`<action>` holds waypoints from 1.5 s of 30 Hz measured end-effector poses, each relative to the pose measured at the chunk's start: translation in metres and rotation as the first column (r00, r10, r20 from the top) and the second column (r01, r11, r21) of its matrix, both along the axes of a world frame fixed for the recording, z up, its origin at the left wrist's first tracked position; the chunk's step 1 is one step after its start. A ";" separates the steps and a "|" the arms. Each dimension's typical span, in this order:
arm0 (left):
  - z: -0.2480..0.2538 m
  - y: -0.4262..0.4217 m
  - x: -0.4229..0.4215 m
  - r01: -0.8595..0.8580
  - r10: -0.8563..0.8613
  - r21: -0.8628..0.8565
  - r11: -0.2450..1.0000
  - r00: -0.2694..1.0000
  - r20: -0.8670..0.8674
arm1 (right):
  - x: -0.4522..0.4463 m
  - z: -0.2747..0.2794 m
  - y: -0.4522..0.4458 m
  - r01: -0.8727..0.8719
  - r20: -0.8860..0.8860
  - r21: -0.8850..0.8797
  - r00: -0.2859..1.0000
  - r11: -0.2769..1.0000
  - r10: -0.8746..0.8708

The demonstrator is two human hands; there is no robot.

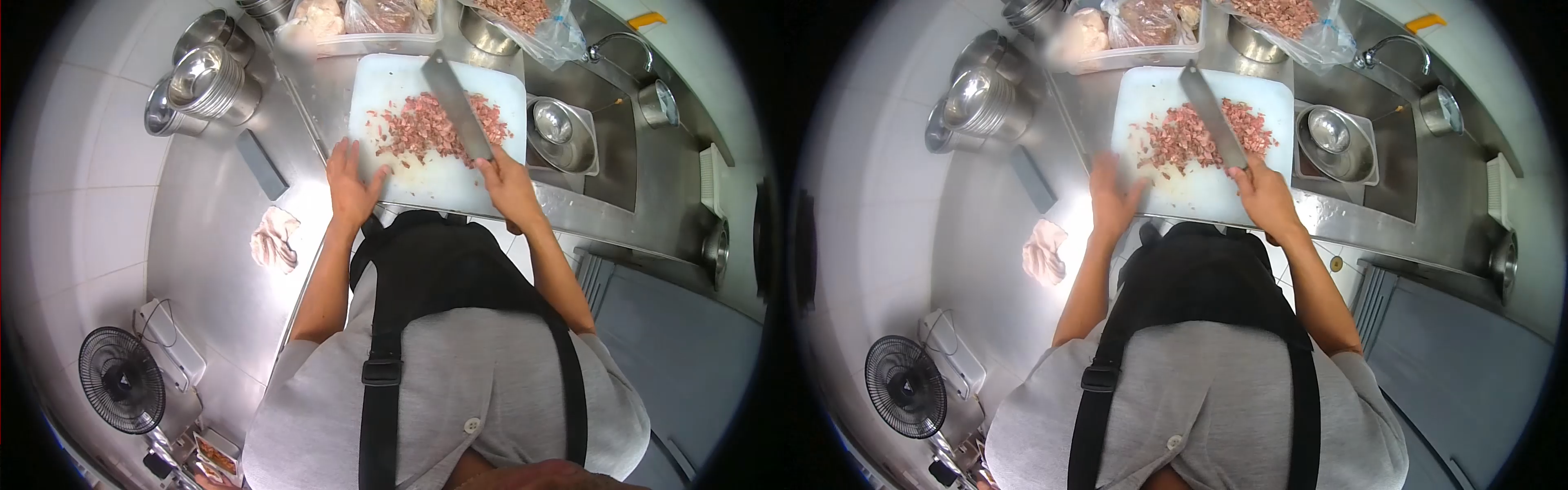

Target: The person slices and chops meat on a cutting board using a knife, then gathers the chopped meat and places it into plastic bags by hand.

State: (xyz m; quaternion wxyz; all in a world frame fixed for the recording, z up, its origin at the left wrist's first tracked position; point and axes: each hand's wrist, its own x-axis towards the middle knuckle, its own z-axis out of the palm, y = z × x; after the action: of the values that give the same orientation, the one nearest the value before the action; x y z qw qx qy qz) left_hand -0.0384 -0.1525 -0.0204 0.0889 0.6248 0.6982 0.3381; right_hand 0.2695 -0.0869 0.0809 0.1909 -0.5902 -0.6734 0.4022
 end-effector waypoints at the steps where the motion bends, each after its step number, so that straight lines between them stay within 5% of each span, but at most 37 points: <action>1: 0.000 -0.006 0.007 0.000 -0.004 -0.070 0.998 0.999 -0.054 | 0.010 0.000 0.001 0.046 -0.002 -0.035 0.999 0.998 -0.046; 6: 0.000 -0.006 0.043 -0.032 -0.012 -0.233 0.972 0.983 -0.184 | 0.059 -0.018 0.004 0.214 -0.217 -0.187 0.943 0.959 -0.253; 11: 0.023 0.020 0.078 0.277 -0.280 -0.087 0.957 0.960 -0.020 | 0.054 -0.012 0.000 0.076 -0.407 -0.360 0.884 0.930 -0.230; 14: 0.031 0.042 0.105 0.426 -0.433 -0.073 0.902 0.887 -0.162 | 0.041 -0.003 -0.001 -0.066 -0.493 -0.425 0.854 0.903 -0.169; 18: 0.019 0.054 0.111 0.261 -0.277 -0.121 0.958 0.949 -0.150 | 0.062 -0.019 0.008 0.024 -0.434 -0.310 0.886 0.951 -0.164; 22: 0.024 0.027 0.098 0.006 -0.027 -0.218 0.976 0.995 -0.093 | 0.107 -0.039 0.017 0.098 0.039 0.149 0.994 0.984 -0.105; 28: 0.008 0.028 0.149 0.009 -0.048 -0.258 0.966 0.988 -0.145 | 0.092 -0.071 0.012 0.095 0.102 0.155 0.989 0.983 -0.111; 34: 0.010 0.063 0.188 0.019 -0.037 -0.142 0.990 0.992 -0.123 | 0.078 -0.080 0.010 -0.151 -0.055 0.172 0.985 0.973 0.162; 38: 0.000 0.077 0.183 0.011 -0.010 0.010 1.000 0.993 -0.114 | 0.106 -0.104 0.011 0.086 -0.264 0.097 0.963 0.992 -0.058; 41: -0.016 0.095 0.173 0.019 -0.015 0.097 0.995 0.999 -0.043 | 0.135 -0.094 0.003 0.161 -0.460 -0.254 0.848 0.954 -0.265; 45: -0.021 0.102 0.178 0.017 -0.029 0.251 0.968 0.999 0.044 | 0.132 -0.107 -0.025 0.144 -0.500 -0.298 0.819 0.944 -0.283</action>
State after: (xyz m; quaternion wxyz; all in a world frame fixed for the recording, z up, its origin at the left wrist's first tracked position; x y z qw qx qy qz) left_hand 0.1397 -0.0503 -0.0410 0.0297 0.6308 0.6403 0.4373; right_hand 0.4017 -0.1118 -0.0259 0.3406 -0.5455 -0.4667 0.6071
